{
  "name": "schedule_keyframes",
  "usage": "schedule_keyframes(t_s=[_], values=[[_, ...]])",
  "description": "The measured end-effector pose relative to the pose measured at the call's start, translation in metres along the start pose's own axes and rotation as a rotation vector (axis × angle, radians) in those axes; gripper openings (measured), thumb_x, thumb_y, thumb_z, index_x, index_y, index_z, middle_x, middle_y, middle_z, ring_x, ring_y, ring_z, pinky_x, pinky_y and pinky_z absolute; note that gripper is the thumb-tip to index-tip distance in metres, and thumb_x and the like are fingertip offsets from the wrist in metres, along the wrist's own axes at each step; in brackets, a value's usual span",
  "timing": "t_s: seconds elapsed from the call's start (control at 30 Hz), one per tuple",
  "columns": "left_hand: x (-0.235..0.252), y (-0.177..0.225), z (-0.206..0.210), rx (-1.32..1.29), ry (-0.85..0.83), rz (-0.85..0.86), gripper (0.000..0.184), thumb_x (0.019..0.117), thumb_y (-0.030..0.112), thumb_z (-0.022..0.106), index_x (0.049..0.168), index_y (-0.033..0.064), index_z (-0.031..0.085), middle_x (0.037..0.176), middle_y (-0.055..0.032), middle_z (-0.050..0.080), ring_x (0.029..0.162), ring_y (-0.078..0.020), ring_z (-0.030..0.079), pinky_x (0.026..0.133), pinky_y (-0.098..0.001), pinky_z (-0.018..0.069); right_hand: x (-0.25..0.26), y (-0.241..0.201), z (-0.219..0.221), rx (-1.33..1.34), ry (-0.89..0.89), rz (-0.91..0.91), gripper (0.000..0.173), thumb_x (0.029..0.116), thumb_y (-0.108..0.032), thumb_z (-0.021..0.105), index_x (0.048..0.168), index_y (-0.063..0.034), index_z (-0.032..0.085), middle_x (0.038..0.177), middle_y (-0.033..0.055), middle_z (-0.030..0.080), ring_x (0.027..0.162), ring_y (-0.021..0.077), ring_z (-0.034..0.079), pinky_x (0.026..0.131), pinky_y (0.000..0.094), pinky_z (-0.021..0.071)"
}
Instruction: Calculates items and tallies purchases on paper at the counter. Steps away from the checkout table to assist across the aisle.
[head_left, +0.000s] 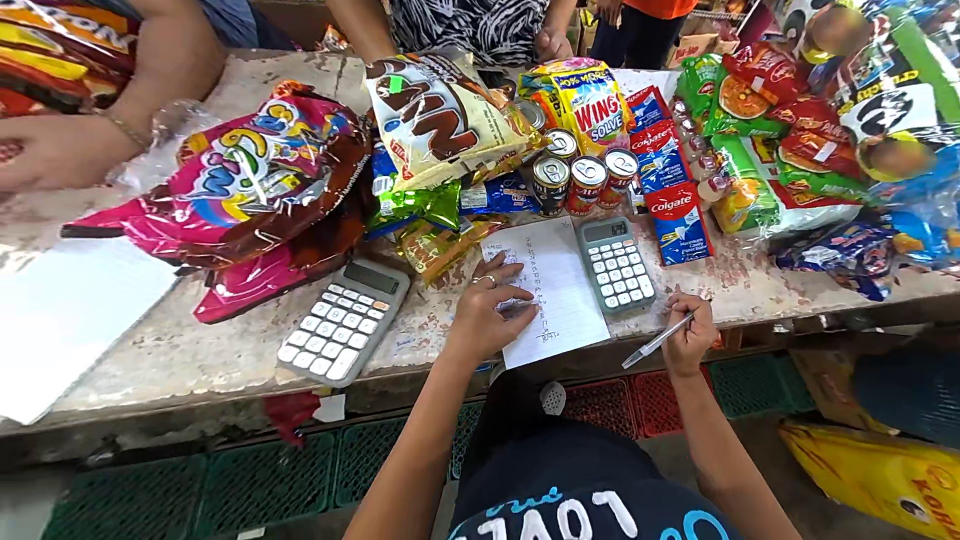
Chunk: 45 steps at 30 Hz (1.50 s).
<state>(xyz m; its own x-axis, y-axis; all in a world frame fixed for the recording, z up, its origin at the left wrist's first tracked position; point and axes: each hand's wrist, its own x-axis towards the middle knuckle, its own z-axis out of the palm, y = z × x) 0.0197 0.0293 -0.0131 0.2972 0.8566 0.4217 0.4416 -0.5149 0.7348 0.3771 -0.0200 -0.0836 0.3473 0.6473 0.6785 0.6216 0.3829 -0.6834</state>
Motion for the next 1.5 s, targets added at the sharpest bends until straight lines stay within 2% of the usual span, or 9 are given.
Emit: schedule_keyframes(t_s=[0.43,0.6,0.7,0.97,1.1,1.23,1.3,1.4,1.5], values=[[-0.001,0.002,-0.001,-0.016,-0.001,-0.025,0.021,0.0844,0.026,0.079,0.088,0.0059,0.079,0.131,-0.0187,0.067,0.139,-0.0363,0.051,0.111,-0.0495,0.0469,0.0,0.009,0.0,-0.035,-0.024,-0.004,0.016,0.0938,0.001,0.05,0.095,-0.0021,0.066,0.097,0.0072,0.069,0.101,0.0179,0.068,0.093,0.035,0.0558],[0.006,0.036,-0.014,0.089,-0.225,-0.096,0.067,0.0675,0.061,0.087,0.123,0.0264,0.073,0.156,-0.0106,0.048,0.151,-0.0372,0.034,0.123,-0.0582,0.029,-0.008,0.034,-0.007,-0.02,-0.074,-0.027,0.016,0.0944,-0.003,0.053,0.102,-0.0007,0.066,0.106,0.0091,0.069,0.107,0.0193,0.067,0.097,0.0363,0.0556],[-0.007,0.04,-0.017,0.138,-0.267,-0.028,0.076,0.0636,0.052,0.092,0.133,0.0298,0.069,0.164,-0.0092,0.037,0.154,-0.0395,0.024,0.124,-0.0617,0.0229,-0.015,0.048,-0.01,0.044,-0.081,-0.023,0.019,0.0965,-0.004,0.054,0.111,0.0008,0.066,0.111,0.009,0.07,0.109,0.0192,0.067,0.098,0.0366,0.0557],[0.002,0.034,-0.052,0.067,-0.298,-0.012,0.052,0.0755,0.047,0.088,0.119,0.0207,0.078,0.153,-0.0034,0.054,0.15,-0.0277,0.038,0.126,-0.0538,0.0255,-0.001,-0.02,-0.011,0.387,-0.212,0.094,0.027,0.1061,-0.012,0.042,0.129,-0.0014,0.053,0.106,0.0097,0.069,0.088,0.0244,0.07,0.076,0.0402,0.0614],[0.038,0.032,-0.128,0.312,0.185,-0.118,0.024,0.0887,0.029,0.079,0.108,0.0151,0.081,0.129,-0.0064,0.071,0.127,-0.025,0.062,0.112,-0.0472,0.0463,0.003,-0.085,0.023,0.508,-0.39,0.169,0.029,0.1082,-0.021,0.035,0.127,-0.0099,0.054,0.098,0.0059,0.071,0.081,0.0233,0.071,0.073,0.0404,0.0621],[0.038,-0.018,-0.206,0.653,0.177,-0.599,0.076,0.0821,0.041,0.085,0.148,0.0164,0.056,0.165,-0.0257,0.028,0.154,-0.0491,0.013,0.12,-0.0733,0.0042,-0.003,-0.091,0.065,0.582,-0.401,0.188,0.03,0.1089,-0.022,0.036,0.129,-0.0082,0.053,0.097,0.009,0.072,0.076,0.0253,0.071,0.068,0.0397,0.0622],[0.044,-0.029,-0.234,0.682,0.043,-0.736,0.078,0.0843,0.04,0.083,0.151,0.0165,0.051,0.163,-0.0269,0.031,0.151,-0.0514,0.023,0.118,-0.0734,0.0148,-0.002,-0.087,0.079,0.619,-0.381,0.185,0.029,0.1086,-0.021,0.037,0.129,-0.0071,0.053,0.097,0.0103,0.072,0.075,0.0264,0.071,0.067,0.0404,0.0622],[0.054,-0.02,-0.267,0.7,0.009,-0.713,0.029,0.0966,0.021,0.069,0.124,0.0138,0.074,0.126,-0.0193,0.069,0.119,-0.0441,0.063,0.098,-0.0681,0.0466,0.003,-0.079,0.092,0.638,-0.379,0.181,0.033,0.109,-0.024,0.037,0.132,-0.0065,0.053,0.098,0.0118,0.072,0.076,0.028,0.071,0.068,0.0423,0.0621],[0.066,-0.008,-0.291,0.722,0.229,-0.613,0.024,0.1003,0.022,0.063,0.108,0.005,0.077,0.102,-0.0259,0.073,0.101,-0.0502,0.068,0.086,-0.074,0.0471,0.007,-0.067,0.103,0.657,-0.502,0.29,0.054,0.1092,-0.05,0.026,0.143,-0.0143,0.047,0.098,0.0096,0.071,0.072,0.0243,0.068,0.062,0.039,0.0594]])
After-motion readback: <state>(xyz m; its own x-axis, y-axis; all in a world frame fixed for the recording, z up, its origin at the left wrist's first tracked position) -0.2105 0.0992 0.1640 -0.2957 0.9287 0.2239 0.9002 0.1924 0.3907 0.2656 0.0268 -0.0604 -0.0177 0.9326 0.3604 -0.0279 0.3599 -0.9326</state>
